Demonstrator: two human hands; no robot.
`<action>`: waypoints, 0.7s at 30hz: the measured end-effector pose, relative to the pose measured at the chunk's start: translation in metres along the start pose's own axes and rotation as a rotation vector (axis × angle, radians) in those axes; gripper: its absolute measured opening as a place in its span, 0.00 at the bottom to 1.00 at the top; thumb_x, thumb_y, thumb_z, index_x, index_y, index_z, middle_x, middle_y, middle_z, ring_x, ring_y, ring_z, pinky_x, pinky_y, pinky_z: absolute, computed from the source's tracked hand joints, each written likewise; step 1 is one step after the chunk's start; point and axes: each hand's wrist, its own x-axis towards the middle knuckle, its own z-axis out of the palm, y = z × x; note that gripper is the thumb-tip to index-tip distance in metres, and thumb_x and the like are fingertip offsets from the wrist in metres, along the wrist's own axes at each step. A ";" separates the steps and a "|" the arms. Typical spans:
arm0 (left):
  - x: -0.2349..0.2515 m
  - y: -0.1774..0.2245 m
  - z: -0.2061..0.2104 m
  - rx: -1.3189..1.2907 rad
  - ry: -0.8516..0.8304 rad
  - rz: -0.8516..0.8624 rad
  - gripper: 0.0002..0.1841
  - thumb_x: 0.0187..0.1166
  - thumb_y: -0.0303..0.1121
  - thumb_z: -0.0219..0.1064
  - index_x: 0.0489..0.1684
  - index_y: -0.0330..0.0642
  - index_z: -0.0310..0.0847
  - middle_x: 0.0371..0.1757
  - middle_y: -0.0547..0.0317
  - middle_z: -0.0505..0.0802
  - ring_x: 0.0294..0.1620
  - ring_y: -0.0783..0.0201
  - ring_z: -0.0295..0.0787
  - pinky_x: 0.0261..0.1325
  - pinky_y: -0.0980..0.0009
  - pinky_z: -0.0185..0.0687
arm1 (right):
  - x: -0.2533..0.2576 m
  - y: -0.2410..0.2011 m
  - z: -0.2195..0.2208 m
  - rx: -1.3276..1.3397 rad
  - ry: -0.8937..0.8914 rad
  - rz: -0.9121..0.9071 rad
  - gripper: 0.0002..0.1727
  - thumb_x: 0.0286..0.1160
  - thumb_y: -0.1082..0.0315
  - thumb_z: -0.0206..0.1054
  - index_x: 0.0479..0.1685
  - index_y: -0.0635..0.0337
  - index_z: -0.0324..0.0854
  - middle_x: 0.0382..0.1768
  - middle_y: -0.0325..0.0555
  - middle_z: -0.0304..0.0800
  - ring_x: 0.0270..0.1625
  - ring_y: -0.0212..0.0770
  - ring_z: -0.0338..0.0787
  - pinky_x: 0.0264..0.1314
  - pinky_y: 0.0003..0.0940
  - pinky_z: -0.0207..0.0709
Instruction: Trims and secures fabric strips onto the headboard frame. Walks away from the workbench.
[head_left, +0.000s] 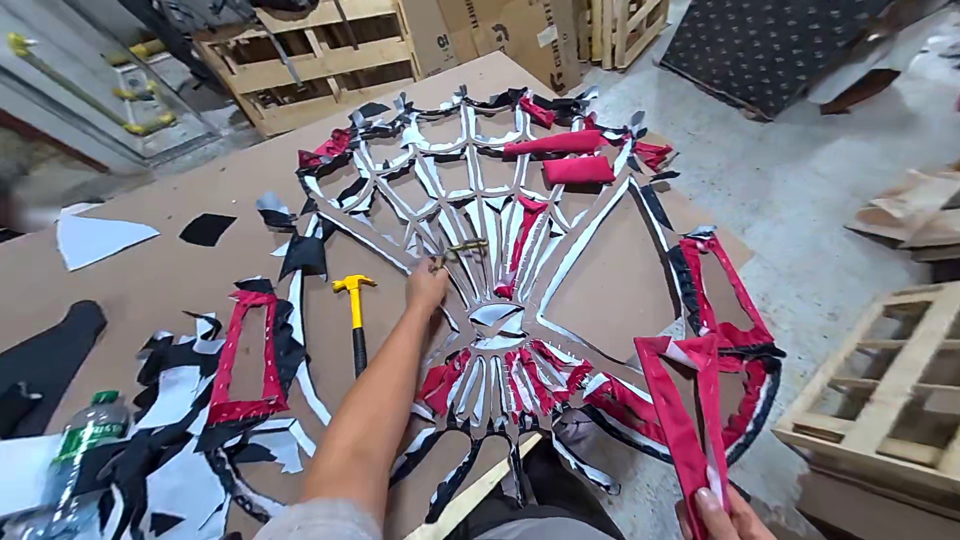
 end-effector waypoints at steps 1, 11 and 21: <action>-0.015 -0.016 -0.014 0.009 0.034 0.044 0.30 0.86 0.43 0.60 0.88 0.42 0.67 0.69 0.33 0.87 0.69 0.34 0.85 0.72 0.31 0.75 | 0.006 -0.001 0.003 -0.003 -0.019 0.000 0.09 0.93 0.64 0.49 0.57 0.57 0.71 0.26 0.34 0.85 0.20 0.31 0.82 0.20 0.28 0.79; -0.153 -0.159 -0.118 0.186 0.308 -0.017 0.33 0.85 0.41 0.66 0.86 0.31 0.66 0.80 0.24 0.74 0.82 0.25 0.67 0.82 0.30 0.60 | 0.027 0.002 0.081 -0.039 -0.191 0.007 0.20 0.89 0.54 0.57 0.61 0.61 0.78 0.26 0.45 0.86 0.18 0.39 0.81 0.18 0.34 0.79; -0.309 -0.039 -0.028 -1.165 -0.460 -0.027 0.27 0.81 0.42 0.70 0.65 0.24 0.75 0.53 0.41 0.94 0.55 0.54 0.94 0.65 0.56 0.90 | 0.030 -0.005 0.200 -0.665 -0.606 -0.218 0.38 0.91 0.37 0.45 0.94 0.47 0.58 0.53 0.45 0.95 0.48 0.41 0.95 0.58 0.51 0.89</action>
